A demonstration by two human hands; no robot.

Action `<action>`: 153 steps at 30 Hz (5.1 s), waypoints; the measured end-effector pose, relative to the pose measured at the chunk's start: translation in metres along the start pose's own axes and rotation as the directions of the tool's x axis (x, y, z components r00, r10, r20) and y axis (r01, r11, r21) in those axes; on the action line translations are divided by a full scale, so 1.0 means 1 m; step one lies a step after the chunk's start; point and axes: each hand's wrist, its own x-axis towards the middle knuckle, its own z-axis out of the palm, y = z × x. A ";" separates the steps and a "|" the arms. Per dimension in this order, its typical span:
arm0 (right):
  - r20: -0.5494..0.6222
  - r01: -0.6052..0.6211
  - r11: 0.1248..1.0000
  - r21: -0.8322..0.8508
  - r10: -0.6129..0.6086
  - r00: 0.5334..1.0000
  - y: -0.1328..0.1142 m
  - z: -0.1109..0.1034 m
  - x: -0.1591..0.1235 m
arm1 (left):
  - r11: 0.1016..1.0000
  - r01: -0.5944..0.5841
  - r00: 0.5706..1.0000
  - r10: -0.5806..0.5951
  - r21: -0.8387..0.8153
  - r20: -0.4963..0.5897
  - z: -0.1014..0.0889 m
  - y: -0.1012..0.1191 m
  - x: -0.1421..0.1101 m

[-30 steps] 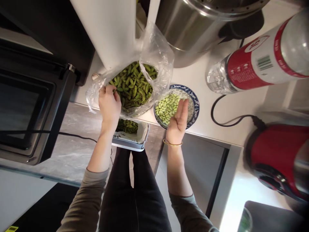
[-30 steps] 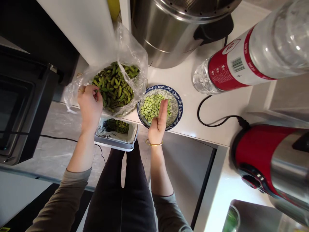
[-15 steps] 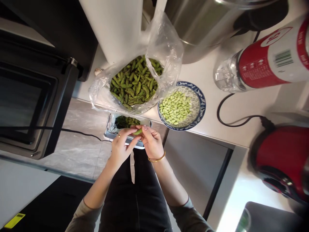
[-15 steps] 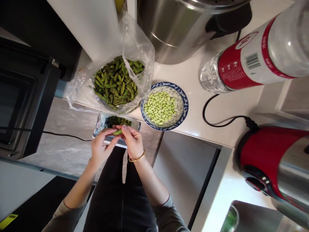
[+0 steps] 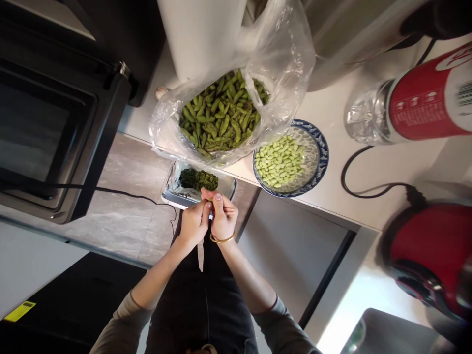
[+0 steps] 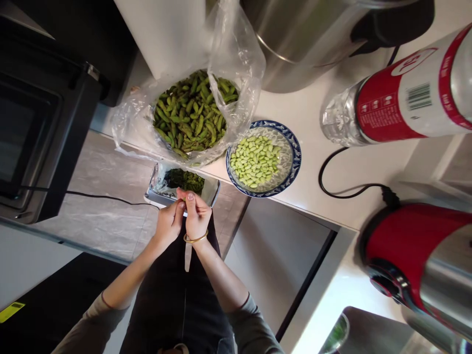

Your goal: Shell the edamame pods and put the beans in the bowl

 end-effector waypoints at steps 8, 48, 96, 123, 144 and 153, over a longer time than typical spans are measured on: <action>0.139 -0.048 0.999 -0.006 0.048 0.989 -0.001 -0.004 0.002 | 0.745 0.241 0.970 -0.162 -0.622 0.181 -0.002 0.001 0.004; 0.182 -0.261 0.903 0.341 0.208 0.961 -0.019 0.018 0.006 | 0.932 -0.362 0.923 0.362 0.023 -0.126 -0.012 -0.015 0.011; 0.081 -0.344 0.905 0.251 0.334 0.939 0.016 -0.003 0.035 | 0.916 -0.332 0.923 0.365 0.224 -0.124 -0.020 -0.026 0.014; 0.092 -0.431 0.855 0.289 0.423 0.902 0.017 -0.019 0.032 | 0.934 -0.272 0.935 0.313 0.231 -0.166 -0.008 -0.037 0.020; 0.080 -0.367 0.930 0.027 0.364 0.928 0.006 -0.025 0.037 | 0.947 -0.320 0.942 0.316 -0.021 -0.114 -0.012 -0.030 0.030; 0.077 -0.329 0.941 -0.081 0.335 0.939 0.004 -0.026 0.039 | 0.866 -0.412 0.890 0.449 0.282 -0.079 -0.018 -0.024 0.026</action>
